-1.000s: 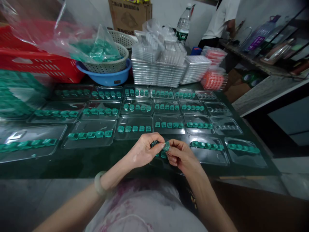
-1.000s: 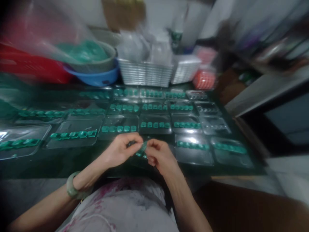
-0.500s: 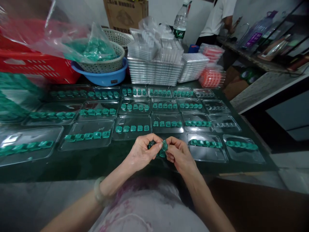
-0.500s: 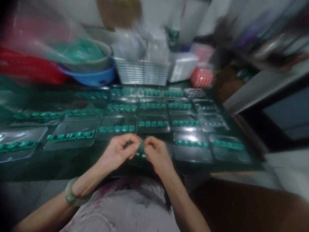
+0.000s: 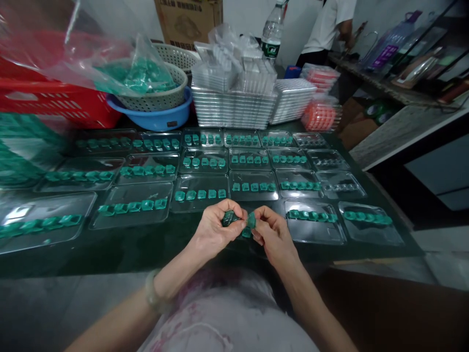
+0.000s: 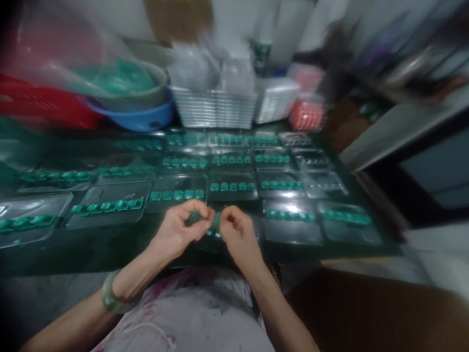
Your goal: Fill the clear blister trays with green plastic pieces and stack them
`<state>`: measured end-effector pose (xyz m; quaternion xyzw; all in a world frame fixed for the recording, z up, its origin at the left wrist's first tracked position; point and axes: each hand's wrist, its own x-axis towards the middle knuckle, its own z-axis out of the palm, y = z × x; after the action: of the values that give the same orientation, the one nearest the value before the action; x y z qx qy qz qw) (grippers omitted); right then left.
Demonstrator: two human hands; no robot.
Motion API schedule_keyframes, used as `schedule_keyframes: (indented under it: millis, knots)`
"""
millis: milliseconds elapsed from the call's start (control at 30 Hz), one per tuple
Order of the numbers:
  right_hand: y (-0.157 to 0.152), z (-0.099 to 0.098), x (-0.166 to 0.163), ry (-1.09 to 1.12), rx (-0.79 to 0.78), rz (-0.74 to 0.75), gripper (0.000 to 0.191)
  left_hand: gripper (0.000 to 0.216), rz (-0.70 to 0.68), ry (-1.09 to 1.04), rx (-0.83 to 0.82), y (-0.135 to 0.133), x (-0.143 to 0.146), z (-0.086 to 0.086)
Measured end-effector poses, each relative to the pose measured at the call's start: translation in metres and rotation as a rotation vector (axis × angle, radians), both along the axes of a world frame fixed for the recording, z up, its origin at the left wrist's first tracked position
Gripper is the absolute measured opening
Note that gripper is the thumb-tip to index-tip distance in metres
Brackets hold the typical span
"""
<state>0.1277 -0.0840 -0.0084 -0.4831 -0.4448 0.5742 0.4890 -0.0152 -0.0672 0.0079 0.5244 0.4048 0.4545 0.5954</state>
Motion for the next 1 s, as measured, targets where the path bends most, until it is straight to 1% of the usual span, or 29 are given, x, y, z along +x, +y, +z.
schedule_keyframes:
  millis: [133,267,367,433,567,667,733,800,933,1000]
  knots:
    - [-0.004,0.004,-0.004,-0.044,0.076,-0.029,0.007,0.013,0.014,0.025,0.024,0.0,-0.002,0.001]
    - [-0.004,0.004,-0.008,0.037,0.119,-0.098,0.006,0.013,0.068,0.197,0.093,0.001,-0.005,0.005]
    - [-0.002,0.004,-0.006,0.16,0.077,-0.046,0.011,0.013,0.074,0.335,0.154,0.003,-0.007,0.008]
    - [0.0,0.005,-0.003,0.214,0.032,0.005,0.015,0.013,0.064,0.367,0.184,0.004,-0.006,0.01]
    - [0.003,0.007,0.006,0.187,-0.01,0.047,0.023,0.016,0.029,0.355,0.207,0.004,-0.002,0.01]
    - [0.002,0.007,0.009,0.084,-0.001,0.09,0.018,0.017,-0.012,0.35,0.162,0.004,0.0,0.009]
    - [0.001,0.008,0.008,-0.022,0.056,0.067,0.015,0.015,-0.041,0.333,0.124,0.004,0.0,0.008]
    - [-0.002,0.009,0.004,-0.135,0.123,0.017,0.013,0.013,-0.057,0.282,0.048,0.004,0.001,0.005]
    - [-0.006,0.012,-0.002,-0.295,0.191,-0.094,0.01,0.008,-0.124,0.065,-0.163,0.004,0.002,0.002]
    - [-0.006,0.013,-0.001,-0.316,0.207,-0.087,0.011,0.009,-0.175,-0.058,-0.256,0.005,0.002,0.002]
